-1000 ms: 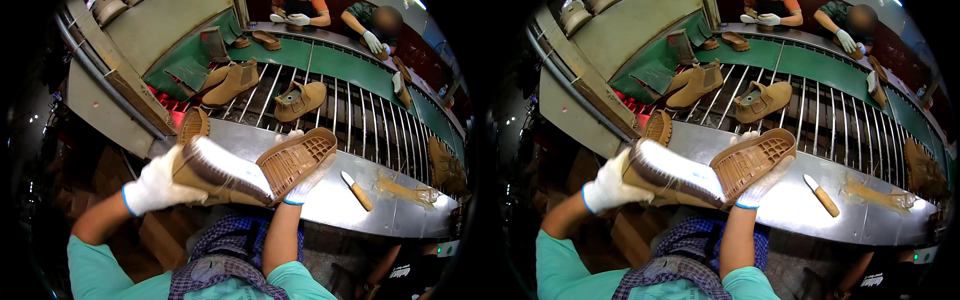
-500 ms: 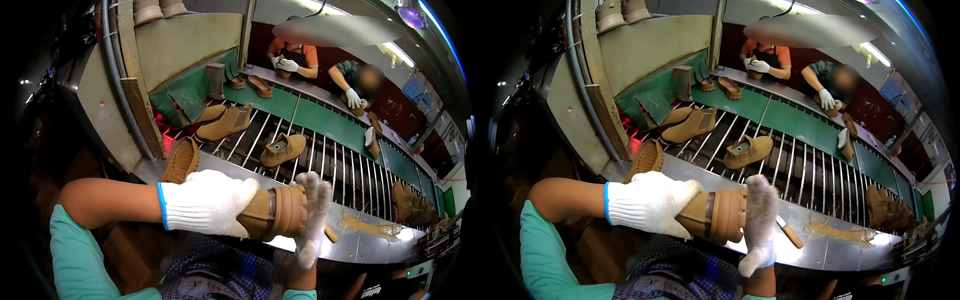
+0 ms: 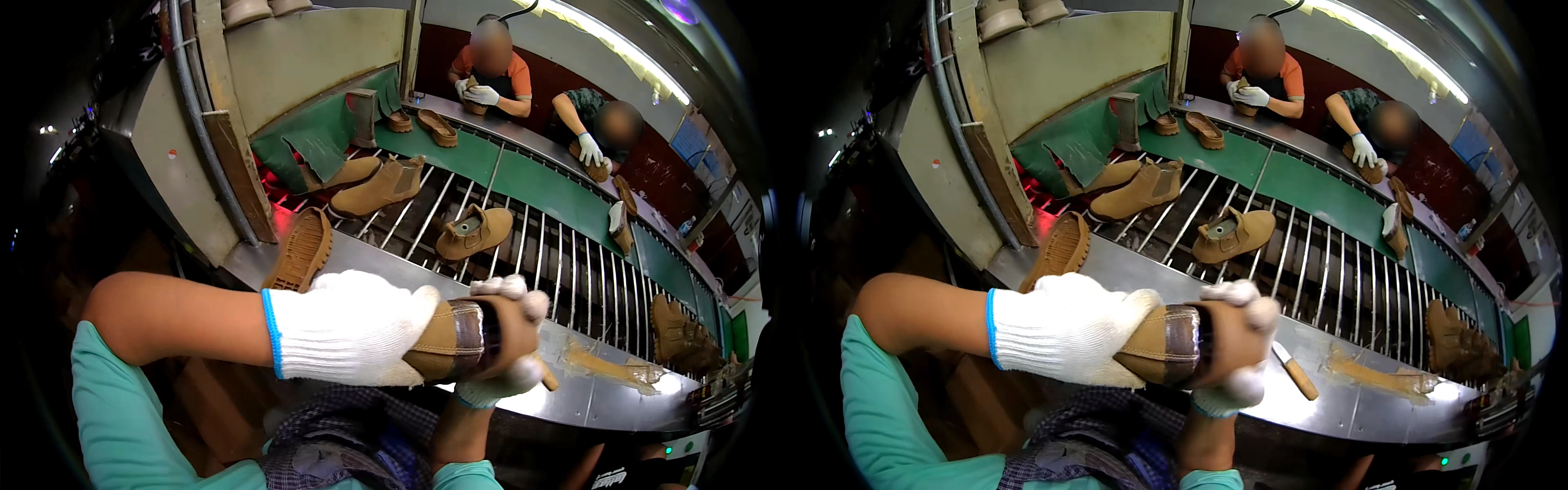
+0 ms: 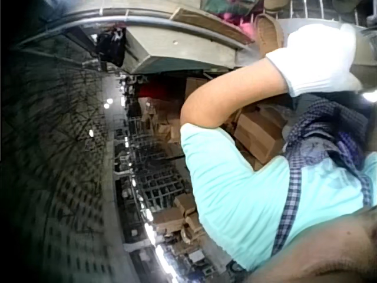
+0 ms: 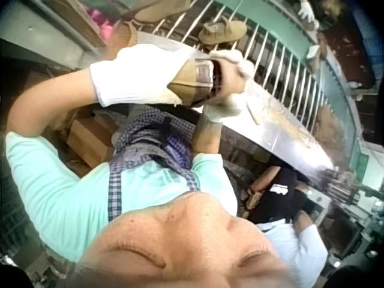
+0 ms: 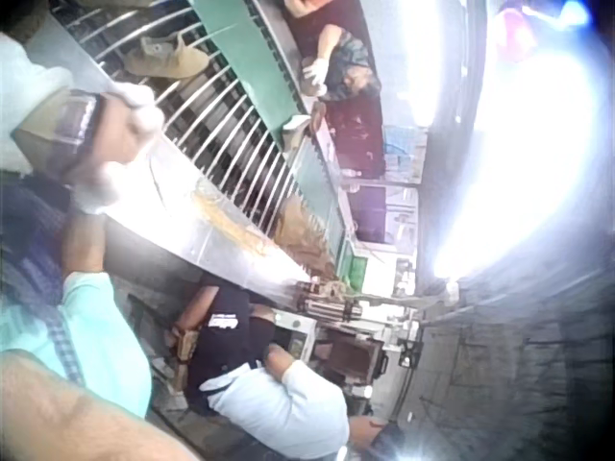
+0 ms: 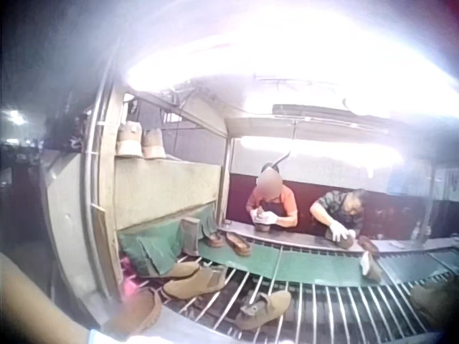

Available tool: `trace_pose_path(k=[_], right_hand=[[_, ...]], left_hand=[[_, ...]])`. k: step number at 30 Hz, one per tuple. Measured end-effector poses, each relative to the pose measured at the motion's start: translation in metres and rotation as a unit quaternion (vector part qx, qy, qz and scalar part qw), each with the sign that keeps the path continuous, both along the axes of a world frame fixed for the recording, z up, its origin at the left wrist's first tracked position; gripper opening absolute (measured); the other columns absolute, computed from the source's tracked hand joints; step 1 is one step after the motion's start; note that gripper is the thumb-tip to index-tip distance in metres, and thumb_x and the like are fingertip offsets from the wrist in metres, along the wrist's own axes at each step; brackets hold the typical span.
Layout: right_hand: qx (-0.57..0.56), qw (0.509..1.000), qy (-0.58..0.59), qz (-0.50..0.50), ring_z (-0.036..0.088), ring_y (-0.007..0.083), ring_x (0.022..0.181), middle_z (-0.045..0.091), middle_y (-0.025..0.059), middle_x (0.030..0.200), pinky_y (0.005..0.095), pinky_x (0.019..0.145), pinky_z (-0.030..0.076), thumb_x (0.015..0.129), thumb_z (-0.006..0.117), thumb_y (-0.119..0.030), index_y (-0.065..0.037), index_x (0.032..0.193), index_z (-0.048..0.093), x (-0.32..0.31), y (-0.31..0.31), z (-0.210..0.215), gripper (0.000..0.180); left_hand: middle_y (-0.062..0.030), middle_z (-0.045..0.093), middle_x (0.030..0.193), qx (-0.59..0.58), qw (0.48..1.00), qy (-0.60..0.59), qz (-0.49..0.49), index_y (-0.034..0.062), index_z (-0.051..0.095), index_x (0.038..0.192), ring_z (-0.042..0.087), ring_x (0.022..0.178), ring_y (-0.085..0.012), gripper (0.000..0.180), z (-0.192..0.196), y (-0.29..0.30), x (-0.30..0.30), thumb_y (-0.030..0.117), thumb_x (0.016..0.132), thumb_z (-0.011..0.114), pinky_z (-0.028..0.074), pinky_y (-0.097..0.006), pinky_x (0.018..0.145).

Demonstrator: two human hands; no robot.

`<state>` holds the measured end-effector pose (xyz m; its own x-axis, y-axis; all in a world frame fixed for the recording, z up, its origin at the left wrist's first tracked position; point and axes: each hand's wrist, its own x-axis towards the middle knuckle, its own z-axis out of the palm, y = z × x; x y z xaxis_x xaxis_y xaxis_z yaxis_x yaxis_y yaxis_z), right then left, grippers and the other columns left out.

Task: The person uses a small knife to trim excess material from the edges and soles of tan-colored boots and shoe components taken from a conveyor belt.

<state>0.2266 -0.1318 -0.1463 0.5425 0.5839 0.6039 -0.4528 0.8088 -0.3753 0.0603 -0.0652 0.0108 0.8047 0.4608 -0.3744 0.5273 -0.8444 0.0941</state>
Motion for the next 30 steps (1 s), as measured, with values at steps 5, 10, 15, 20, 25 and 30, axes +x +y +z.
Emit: trace_pose_path(k=[5,10,15,20,25,30], right_hand=[[0.009,0.997,-0.08,-0.014,0.062,0.0348,0.118,0.059,0.0151,0.121,0.0511,0.113,0.049,0.062,0.092,-0.036,-0.01,0.112,0.061,0.021,0.003,0.0,0.065],[-0.108,0.983,-0.142,-0.041,0.057,0.0382,0.13,0.059,0.0185,0.133,0.0542,0.117,0.044,0.062,0.09,-0.031,-0.008,0.114,0.065,0.037,-0.016,0.011,0.061],[-0.057,0.983,-0.174,-0.008,0.052,0.042,0.142,0.057,0.0121,0.141,0.0577,0.124,0.04,0.064,0.088,-0.022,-0.011,0.116,0.067,0.07,-0.038,0.002,0.057],[-0.126,0.98,-0.149,-0.047,0.05,0.0429,0.142,0.054,0.0174,0.145,0.0585,0.122,0.043,0.067,0.09,-0.028,-0.012,0.121,0.064,0.079,-0.058,-0.005,0.062],[-0.244,0.896,-0.296,-0.223,0.048,0.0422,0.144,0.044,0.0238,0.158,0.0567,0.121,0.043,0.073,0.091,-0.035,-0.009,0.138,0.057,0.079,-0.081,0.008,0.077],[-0.207,0.945,-0.171,-0.187,0.048,0.0405,0.144,0.049,0.0189,0.15,0.0579,0.12,0.046,0.078,0.092,-0.03,-0.015,0.124,0.058,0.063,-0.066,-0.004,0.059]], left_hand=[[-0.0214,0.075,0.096,-0.021,0.997,-0.056,-0.054,0.0007,0.053,0.132,0.076,0.08,-0.0434,0.076,0.004,0.006,0.012,0.055,0.086,0.079,0.062,-0.054,0.069],[-0.0204,0.075,0.099,-0.034,0.996,-0.032,-0.078,-0.0006,0.054,0.129,0.077,0.089,-0.0413,0.069,0.008,0.007,0.034,0.05,0.088,0.078,0.062,-0.054,0.073],[-0.0178,0.076,0.102,-0.052,0.99,-0.006,-0.128,-0.001,0.055,0.135,0.078,0.09,-0.0382,0.071,0.011,0.006,0.066,0.05,0.09,0.076,0.064,-0.05,0.074],[-0.0165,0.077,0.103,-0.022,0.984,-0.031,-0.173,-0.001,0.056,0.14,0.079,0.09,-0.0348,0.076,0.002,0.009,0.089,0.052,0.088,0.075,0.064,-0.047,0.075],[-0.0169,0.078,0.101,-0.016,0.988,-0.043,-0.15,-0.0028,0.06,0.128,0.079,0.086,-0.0348,0.069,0.002,0.008,0.102,0.048,0.086,0.079,0.064,-0.048,0.073],[-0.018,0.077,0.098,-0.026,0.987,-0.014,-0.158,-0.0043,0.059,0.126,0.079,0.085,-0.0349,0.068,0.005,0.007,0.1,0.049,0.089,0.077,0.064,-0.046,0.071]])
